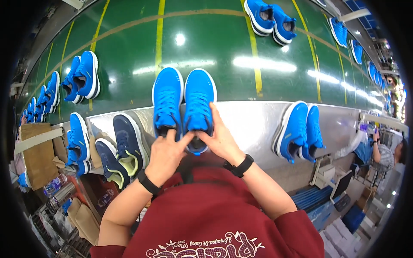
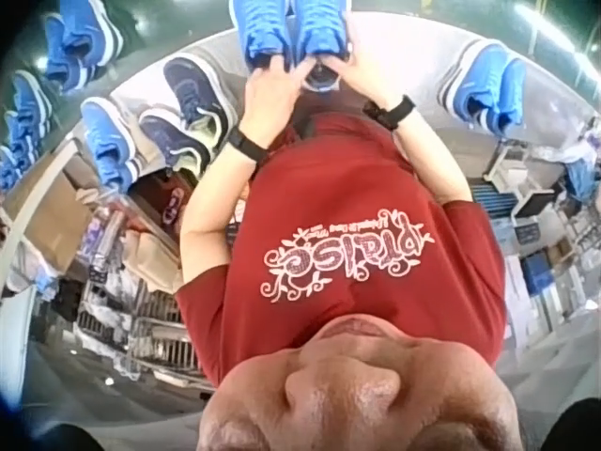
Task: Inspect shoes on a conveyor belt and adjust laces and tongues.
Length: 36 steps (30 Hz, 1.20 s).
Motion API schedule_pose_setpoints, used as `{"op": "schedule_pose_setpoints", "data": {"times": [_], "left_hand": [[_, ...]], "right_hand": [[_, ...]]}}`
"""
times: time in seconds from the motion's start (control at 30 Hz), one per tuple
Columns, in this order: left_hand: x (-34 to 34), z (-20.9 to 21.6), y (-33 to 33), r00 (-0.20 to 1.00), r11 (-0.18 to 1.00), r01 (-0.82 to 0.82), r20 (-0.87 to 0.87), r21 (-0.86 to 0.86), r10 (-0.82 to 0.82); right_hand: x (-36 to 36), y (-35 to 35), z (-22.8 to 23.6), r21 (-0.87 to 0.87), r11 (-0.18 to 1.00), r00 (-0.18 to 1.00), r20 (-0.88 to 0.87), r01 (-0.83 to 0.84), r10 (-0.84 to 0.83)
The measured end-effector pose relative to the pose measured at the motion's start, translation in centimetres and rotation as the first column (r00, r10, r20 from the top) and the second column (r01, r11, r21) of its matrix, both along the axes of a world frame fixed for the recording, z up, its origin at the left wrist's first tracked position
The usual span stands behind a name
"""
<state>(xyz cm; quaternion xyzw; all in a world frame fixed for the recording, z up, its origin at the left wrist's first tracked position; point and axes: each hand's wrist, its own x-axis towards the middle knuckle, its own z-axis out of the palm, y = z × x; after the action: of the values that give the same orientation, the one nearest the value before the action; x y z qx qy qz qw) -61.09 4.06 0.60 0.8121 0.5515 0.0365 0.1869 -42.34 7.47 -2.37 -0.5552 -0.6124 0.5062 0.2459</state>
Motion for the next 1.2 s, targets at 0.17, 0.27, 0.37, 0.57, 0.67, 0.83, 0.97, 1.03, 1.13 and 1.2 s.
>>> {"op": "schedule_pose_setpoints", "data": {"times": [0.17, 0.27, 0.37, 0.57, 0.67, 0.83, 0.97, 1.03, 1.13, 1.2], "left_hand": [[-0.5, -1.9, -2.6, 0.970, 0.970, 0.173, 0.142, 0.168, -0.198], [-0.3, -1.3, -3.4, 0.984, 0.988, 0.156, 0.083, 0.018, -0.157], [-0.5, -1.8, -5.5, 0.982, 0.986, 0.165, 0.096, -0.004, -0.164], [-0.5, -4.2, -5.9, 0.933, 0.984, 0.172, 0.312, 0.042, -0.176], [-0.9, -4.5, -5.6, 0.925, 0.971, 0.230, 0.325, -0.069, -0.196], [-0.7, -4.5, -5.6, 0.958, 0.976, 0.180, 0.245, -0.121, -0.147], [-0.5, -4.2, -5.3, 0.950, 0.983, 0.162, 0.282, -0.085, -0.132], [-0.6, -4.1, -5.3, 0.949, 0.982, 0.162, 0.289, -0.098, -0.128], [-0.6, -4.1, -5.1, 0.940, 0.985, 0.153, 0.321, -0.083, -0.119], [-0.5, -3.9, -5.1, 0.951, 0.979, 0.161, 0.283, -0.124, -0.121]], "right_hand": [[2.6, -2.1, 0.0, -0.015, 0.989, 0.954, 0.267, 0.148, -0.139], [5.4, -1.8, 0.1, -0.022, 0.998, 0.957, 0.285, 0.059, -0.051], [5.9, -1.3, 3.2, 0.442, 0.878, 0.884, 0.464, -0.184, -0.048], [-3.6, -4.7, 4.4, 0.152, 0.982, 0.974, 0.213, -0.116, 0.082], [-4.8, -6.5, 1.6, 0.338, 0.937, 0.983, 0.184, -0.087, 0.024], [-4.3, -6.1, 3.2, 0.233, 0.971, 0.991, 0.131, -0.049, 0.019], [-4.1, -3.9, 2.9, 0.052, 0.998, 0.997, 0.070, 0.024, -0.028], [-4.0, -2.0, 3.8, -0.097, 0.995, 0.995, 0.093, -0.031, 0.040], [-4.0, 0.2, 4.5, -0.261, 0.957, 0.983, 0.099, -0.125, 0.156], [-3.6, 1.2, 4.0, -0.366, 0.906, 0.962, 0.079, -0.215, 0.260]]}}
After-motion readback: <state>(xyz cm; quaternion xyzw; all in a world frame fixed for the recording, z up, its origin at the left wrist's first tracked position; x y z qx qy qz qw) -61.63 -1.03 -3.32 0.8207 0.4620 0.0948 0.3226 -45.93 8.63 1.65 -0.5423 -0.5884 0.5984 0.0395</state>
